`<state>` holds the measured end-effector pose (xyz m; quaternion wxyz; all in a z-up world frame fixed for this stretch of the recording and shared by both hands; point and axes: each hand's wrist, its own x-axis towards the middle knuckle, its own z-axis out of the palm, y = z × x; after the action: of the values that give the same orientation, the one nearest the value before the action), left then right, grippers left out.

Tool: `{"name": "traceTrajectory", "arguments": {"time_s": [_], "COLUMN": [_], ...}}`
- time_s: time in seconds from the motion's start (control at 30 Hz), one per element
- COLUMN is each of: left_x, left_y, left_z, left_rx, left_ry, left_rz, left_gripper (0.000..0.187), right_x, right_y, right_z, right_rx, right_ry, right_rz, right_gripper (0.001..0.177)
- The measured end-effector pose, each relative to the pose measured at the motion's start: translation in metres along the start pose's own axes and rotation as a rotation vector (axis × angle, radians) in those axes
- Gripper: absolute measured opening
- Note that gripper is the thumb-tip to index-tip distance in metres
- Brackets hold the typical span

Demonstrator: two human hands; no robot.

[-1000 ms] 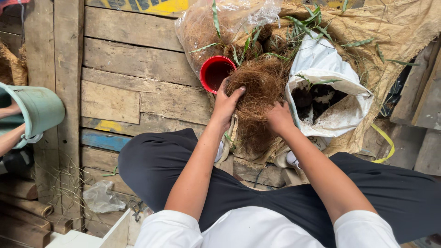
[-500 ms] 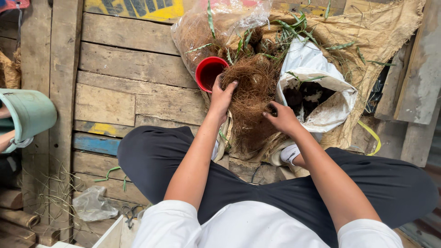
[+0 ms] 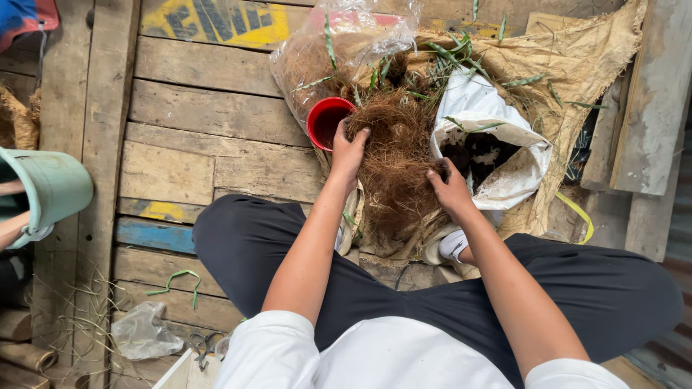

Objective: The person sits on a wooden floor and wraps small plant root balls with coconut coir. They pull strands of coir from a pile, wrap them around the roots, and then place the wrapped plant into a white sack. The person repeats this process for multiple plants.

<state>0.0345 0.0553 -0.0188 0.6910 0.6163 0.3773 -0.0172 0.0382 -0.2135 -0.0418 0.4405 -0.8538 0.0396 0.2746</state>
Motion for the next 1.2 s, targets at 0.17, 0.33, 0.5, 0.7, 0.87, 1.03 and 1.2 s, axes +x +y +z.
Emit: {"name": "traceTrajectory", "arguments": {"time_s": [0.17, 0.33, 0.5, 0.7, 0.87, 1.03, 1.2], "left_x": [-0.002, -0.003, -0.003, -0.007, -0.011, -0.022, -0.026], "left_y": [-0.003, -0.009, -0.012, -0.005, -0.002, -0.002, 0.006], "left_z": [0.001, -0.002, -0.004, -0.003, -0.004, -0.004, 0.005], "left_rx": [-0.003, 0.008, 0.005, -0.032, -0.052, -0.089, -0.167], "left_ry": [-0.002, -0.012, -0.004, -0.035, -0.004, -0.052, -0.112], "left_rz": [0.029, 0.006, 0.046, 0.016, 0.052, 0.057, 0.052], "left_gripper": [0.08, 0.08, 0.075, 0.072, 0.07, 0.058, 0.053], "right_x": [0.0, -0.017, -0.038, -0.043, -0.073, -0.051, -0.021], "right_y": [0.019, 0.014, -0.017, -0.038, -0.008, 0.021, 0.04], "right_z": [0.013, 0.022, 0.024, 0.075, 0.143, 0.144, 0.103], "right_rx": [-0.103, -0.239, -0.622, -1.164, -1.161, -1.306, -1.312], "right_ry": [-0.158, -0.191, 0.001, -0.405, -0.716, -0.773, -0.582], "right_rz": [0.101, 0.03, -0.002, -0.503, -0.525, -0.468, -0.372], "right_gripper": [0.081, 0.105, 0.091, 0.056, 0.045, 0.079, 0.091]}}
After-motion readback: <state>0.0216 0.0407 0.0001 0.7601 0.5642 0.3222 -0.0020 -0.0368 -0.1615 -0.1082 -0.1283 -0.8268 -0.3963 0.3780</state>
